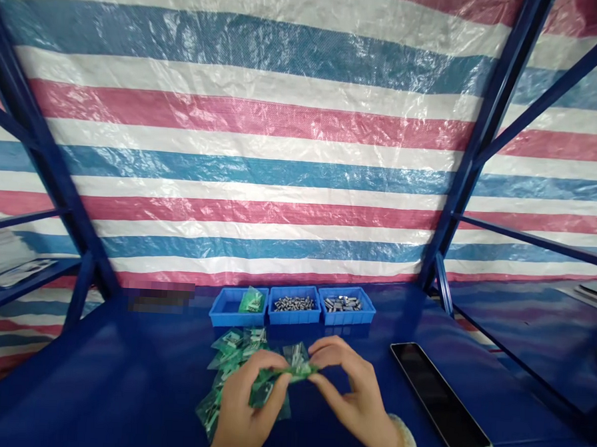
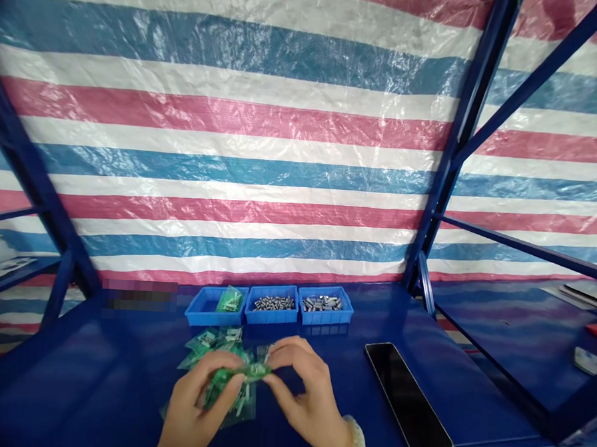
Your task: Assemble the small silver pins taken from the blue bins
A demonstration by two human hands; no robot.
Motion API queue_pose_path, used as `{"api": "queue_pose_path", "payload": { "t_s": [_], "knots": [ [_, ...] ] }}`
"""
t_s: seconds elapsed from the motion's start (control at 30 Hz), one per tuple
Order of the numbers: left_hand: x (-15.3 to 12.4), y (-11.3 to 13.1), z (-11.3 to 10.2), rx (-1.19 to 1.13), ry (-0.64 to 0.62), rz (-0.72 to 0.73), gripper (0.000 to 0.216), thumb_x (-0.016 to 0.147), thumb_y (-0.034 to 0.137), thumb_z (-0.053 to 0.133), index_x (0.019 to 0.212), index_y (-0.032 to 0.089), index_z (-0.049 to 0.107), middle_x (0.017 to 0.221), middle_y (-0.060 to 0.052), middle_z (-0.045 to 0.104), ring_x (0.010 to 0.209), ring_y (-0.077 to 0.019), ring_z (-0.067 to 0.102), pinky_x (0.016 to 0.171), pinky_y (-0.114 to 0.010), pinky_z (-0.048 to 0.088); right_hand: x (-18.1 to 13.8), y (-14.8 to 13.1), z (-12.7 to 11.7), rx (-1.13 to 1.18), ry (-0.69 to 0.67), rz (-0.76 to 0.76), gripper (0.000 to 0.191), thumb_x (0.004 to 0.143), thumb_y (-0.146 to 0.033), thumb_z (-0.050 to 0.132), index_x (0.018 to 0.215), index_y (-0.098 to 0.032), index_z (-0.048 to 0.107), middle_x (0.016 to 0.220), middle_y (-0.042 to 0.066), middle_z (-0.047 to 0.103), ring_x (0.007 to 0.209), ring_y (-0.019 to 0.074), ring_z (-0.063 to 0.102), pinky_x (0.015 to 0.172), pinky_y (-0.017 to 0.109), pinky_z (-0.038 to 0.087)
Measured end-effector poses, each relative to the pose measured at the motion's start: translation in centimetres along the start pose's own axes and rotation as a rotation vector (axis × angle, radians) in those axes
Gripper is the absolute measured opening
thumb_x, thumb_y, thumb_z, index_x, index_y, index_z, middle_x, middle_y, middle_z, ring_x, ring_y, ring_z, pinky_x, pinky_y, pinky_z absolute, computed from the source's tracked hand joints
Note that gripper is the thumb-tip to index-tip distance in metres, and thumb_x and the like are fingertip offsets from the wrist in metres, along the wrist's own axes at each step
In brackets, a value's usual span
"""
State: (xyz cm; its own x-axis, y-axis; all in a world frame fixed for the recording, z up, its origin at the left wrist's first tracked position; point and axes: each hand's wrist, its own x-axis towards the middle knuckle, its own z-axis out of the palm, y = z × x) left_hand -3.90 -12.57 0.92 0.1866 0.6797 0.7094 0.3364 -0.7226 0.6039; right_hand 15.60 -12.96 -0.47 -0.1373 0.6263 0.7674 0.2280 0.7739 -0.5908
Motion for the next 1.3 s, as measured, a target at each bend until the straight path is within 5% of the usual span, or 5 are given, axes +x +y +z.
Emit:
{"api": "queue_pose_path", "payload": {
  "t_s": [0.1,0.2,0.37,0.6,1.3],
  "knots": [
    [-0.2,-0.7,1.0,-0.272,-0.070,-0.481,0.013,0.087,0.034,0.063,0.082,0.022,0.060,0.068,0.002,0.061,0.063,-0.0146,0.062,0.059,-0.024,0.051,-0.4,1.1,1.6,0.214,0.089,0.344,0.013,0.088,-0.023,0.069,0.100,-0.023,0.062,0.077,-0.001,0.064,0.071,0.0158,0.063,0.067,0.028,0.053],
    [-0.2,-3.0,1.4,-0.340,-0.097,-0.662,0.027,0.083,0.046,0.064,0.081,0.020,0.059,0.067,0.001,0.062,0.063,-0.0147,0.061,0.059,-0.024,0.049,-0.8,2.2,2.6,0.402,0.063,0.500,0.027,0.089,-0.032,0.068,0.114,-0.025,0.059,0.079,-0.001,0.064,0.074,0.0159,0.064,0.071,0.028,0.053],
    [4.2,-8.7,-0.5,-0.105,0.030,-0.665,0.029,0.088,0.047,0.059,0.089,0.018,0.060,0.074,0.000,0.066,0.071,-0.0167,0.064,0.065,-0.027,0.051,-1.2,2.6,3.1,0.513,-0.134,0.494,0.054,0.090,-0.038,0.067,0.139,-0.034,0.045,0.131,0.008,0.060,0.115,0.0230,0.059,0.092,0.037,0.050],
    [12.6,-16.1,-2.8,0.349,0.001,-0.696,0.031,0.094,0.033,0.062,0.119,0.016,0.060,0.119,-0.008,0.064,0.100,-0.0219,0.066,0.084,-0.043,0.056,-1.1,2.0,3.2,0.452,-0.190,0.497,0.035,0.090,-0.037,0.066,0.125,-0.029,0.061,0.121,0.008,0.066,0.108,0.0241,0.062,0.088,0.038,0.051],
    [13.8,-18.6,-1.1,0.748,-0.479,-0.441,0.031,0.094,0.033,0.061,0.122,0.018,0.060,0.125,-0.009,0.062,0.105,-0.0230,0.064,0.088,-0.044,0.055,0.2,1.6,0.9,0.362,-0.154,0.502,0.017,0.090,-0.036,0.066,0.095,-0.020,0.071,0.094,0.006,0.073,0.089,0.0207,0.067,0.083,0.034,0.052]
  ]
}}
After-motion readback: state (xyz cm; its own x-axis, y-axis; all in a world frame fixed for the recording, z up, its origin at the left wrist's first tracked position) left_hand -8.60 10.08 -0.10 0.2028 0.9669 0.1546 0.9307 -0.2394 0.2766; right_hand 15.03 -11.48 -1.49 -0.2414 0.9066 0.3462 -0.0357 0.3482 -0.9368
